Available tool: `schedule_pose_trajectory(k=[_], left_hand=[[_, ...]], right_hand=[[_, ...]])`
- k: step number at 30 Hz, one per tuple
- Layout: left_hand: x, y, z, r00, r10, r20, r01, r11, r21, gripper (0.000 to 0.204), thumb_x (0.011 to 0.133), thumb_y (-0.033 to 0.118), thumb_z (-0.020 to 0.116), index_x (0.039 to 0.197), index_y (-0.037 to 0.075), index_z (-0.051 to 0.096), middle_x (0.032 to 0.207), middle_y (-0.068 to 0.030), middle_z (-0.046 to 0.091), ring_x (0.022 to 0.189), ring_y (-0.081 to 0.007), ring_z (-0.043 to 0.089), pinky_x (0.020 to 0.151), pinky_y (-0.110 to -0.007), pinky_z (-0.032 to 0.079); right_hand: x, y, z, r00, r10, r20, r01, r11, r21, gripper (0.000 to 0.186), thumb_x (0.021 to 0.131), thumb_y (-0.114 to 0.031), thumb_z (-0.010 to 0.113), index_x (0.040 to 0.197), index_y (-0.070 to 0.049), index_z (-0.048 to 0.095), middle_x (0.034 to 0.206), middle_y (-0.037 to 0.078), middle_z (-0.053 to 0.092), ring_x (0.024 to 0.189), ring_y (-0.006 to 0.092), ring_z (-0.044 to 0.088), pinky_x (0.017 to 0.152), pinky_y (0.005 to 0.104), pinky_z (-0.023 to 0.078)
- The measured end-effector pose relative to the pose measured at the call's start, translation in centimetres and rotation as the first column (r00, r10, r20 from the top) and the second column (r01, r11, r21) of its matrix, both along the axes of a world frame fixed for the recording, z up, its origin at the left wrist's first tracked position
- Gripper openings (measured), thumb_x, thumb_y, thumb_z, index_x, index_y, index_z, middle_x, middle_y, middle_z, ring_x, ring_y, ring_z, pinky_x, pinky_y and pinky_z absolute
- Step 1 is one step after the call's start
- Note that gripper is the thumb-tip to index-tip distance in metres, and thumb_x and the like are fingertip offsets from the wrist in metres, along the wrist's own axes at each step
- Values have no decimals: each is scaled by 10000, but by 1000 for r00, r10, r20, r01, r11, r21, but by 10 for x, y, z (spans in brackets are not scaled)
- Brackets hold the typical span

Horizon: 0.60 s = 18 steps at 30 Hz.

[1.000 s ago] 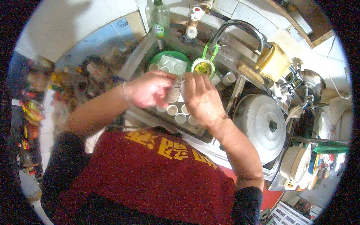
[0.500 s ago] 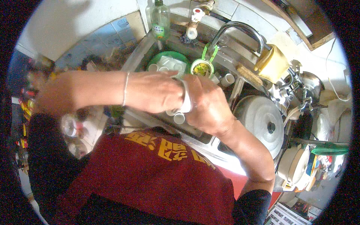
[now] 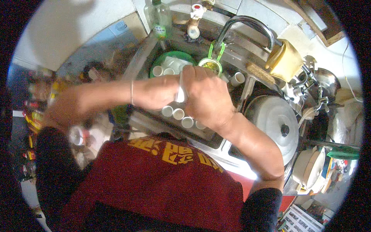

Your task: The person scrubs multiple small white cups with a cloth at a kitchen sink, rinses them under running water, and places them in a green basket. The person repeats this process for several cups throughout the clip.

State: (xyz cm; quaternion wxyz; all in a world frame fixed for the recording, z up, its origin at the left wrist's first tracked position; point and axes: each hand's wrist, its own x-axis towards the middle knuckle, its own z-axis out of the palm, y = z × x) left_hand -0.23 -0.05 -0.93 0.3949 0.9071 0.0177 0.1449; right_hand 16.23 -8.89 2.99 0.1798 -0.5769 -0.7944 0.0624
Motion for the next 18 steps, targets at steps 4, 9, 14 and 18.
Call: schedule_pose_trajectory(k=[4,9,14,18], left_hand=[[8,-24,3,962,262,-79,-229,614,-755,145,963,55,466,1061,39,572,957,-92,602,927,-169,617,781,-310,587],[21,-41,5,847,521,-107,-518,762,-390,120,929,60,495,1000,19,582,957,-114,615,863,-235,617,794,-368,529],[19,-3,-14,957,288,29,-286,957,-38,119,902,83,518,935,14,609,818,-139,631,785,-213,649,605,-379,522],[27,36,53,895,-262,-360,418,775,474,82,846,102,577,829,51,639,821,-84,643,841,-245,659,895,-487,497]], right_hand=[[15,19,-22,956,49,288,-188,857,480,407,683,-116,657,1067,-1,585,1069,174,635,966,312,652,707,364,572],[36,37,-68,963,107,248,-253,680,688,416,706,-163,626,1088,2,597,1052,153,628,951,303,644,712,343,576],[23,24,-33,983,147,-112,-111,953,281,575,510,2,740,1065,10,591,1059,201,651,991,367,651,750,408,566],[28,23,4,871,95,-482,-253,927,-276,483,597,-43,726,1062,1,602,884,188,672,811,400,666,765,421,549]])
